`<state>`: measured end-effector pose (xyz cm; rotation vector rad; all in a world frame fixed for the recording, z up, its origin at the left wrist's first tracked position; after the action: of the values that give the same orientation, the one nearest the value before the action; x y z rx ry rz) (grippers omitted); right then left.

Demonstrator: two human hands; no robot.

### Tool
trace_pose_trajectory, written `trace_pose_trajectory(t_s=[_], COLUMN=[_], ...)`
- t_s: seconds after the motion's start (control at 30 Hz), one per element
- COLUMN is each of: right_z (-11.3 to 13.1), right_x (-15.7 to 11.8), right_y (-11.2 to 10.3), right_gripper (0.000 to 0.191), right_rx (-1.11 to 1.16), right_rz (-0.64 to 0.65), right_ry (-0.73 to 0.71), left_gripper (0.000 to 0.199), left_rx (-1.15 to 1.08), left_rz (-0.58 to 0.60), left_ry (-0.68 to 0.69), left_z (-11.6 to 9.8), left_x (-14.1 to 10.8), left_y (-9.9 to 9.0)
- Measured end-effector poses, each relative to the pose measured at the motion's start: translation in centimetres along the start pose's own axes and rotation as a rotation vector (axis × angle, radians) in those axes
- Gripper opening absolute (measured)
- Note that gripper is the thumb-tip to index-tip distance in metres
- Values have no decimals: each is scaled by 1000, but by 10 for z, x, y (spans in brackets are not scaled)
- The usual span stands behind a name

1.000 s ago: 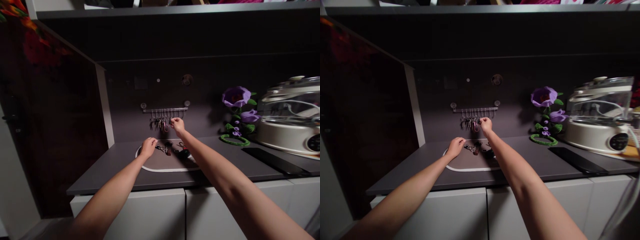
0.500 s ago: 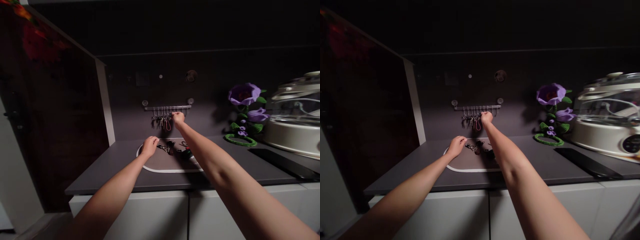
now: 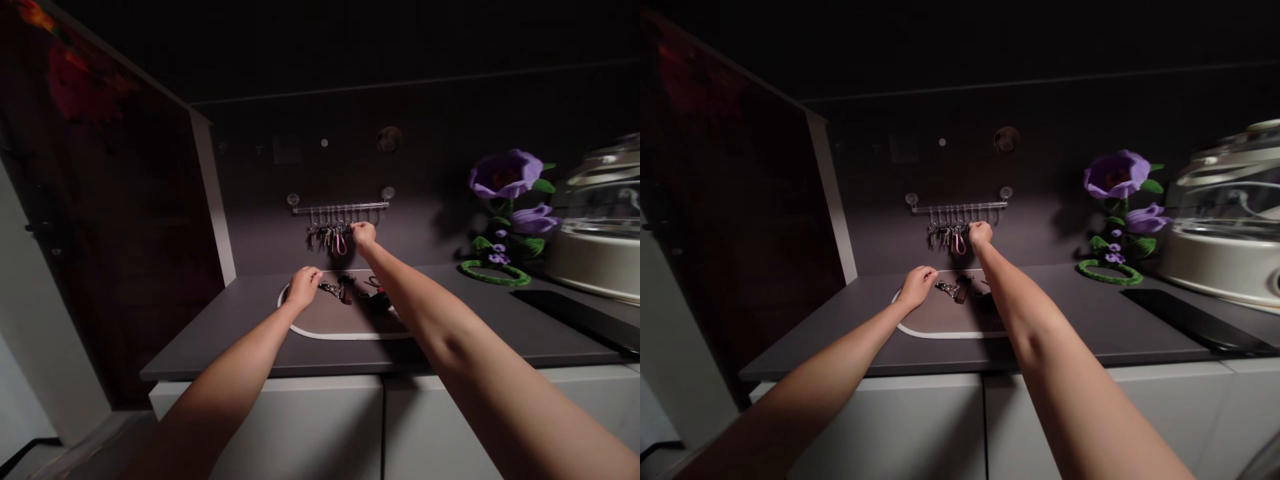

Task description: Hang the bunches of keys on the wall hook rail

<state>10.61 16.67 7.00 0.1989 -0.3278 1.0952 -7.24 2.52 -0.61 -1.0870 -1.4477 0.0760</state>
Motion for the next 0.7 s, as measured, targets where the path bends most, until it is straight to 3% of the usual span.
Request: trace_pose_trajectory(t_s=[0.43,0.6,0.7], right_z=[7,21,30], right_x=[-10,-29,-50], right_y=[-10,-24,-28], right_gripper=[18,13,9], right_rx=[-38,-1,56], right_rz=[145,163,248], right_ry=[-2,80,95], left_gripper=[21,21,20], left_rx=[-11,-31,-41], left_rz=[7,3,13], left_ry=[-24,-30,-38], left_z=[-2,-1,2], left_x=[-1,-1,0], left_y=[-2,-1,1])
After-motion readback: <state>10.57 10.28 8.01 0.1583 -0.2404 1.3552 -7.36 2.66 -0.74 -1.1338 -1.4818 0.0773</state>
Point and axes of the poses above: each hand's wrist, its own x-axis towards the middle knuckle, its own y-axis out of the palm, z = x × y, the point moved 4 cm from there along x, towards the middle knuckle, and after that the axes turned 8 degrees about y, right-handed, at the moved point
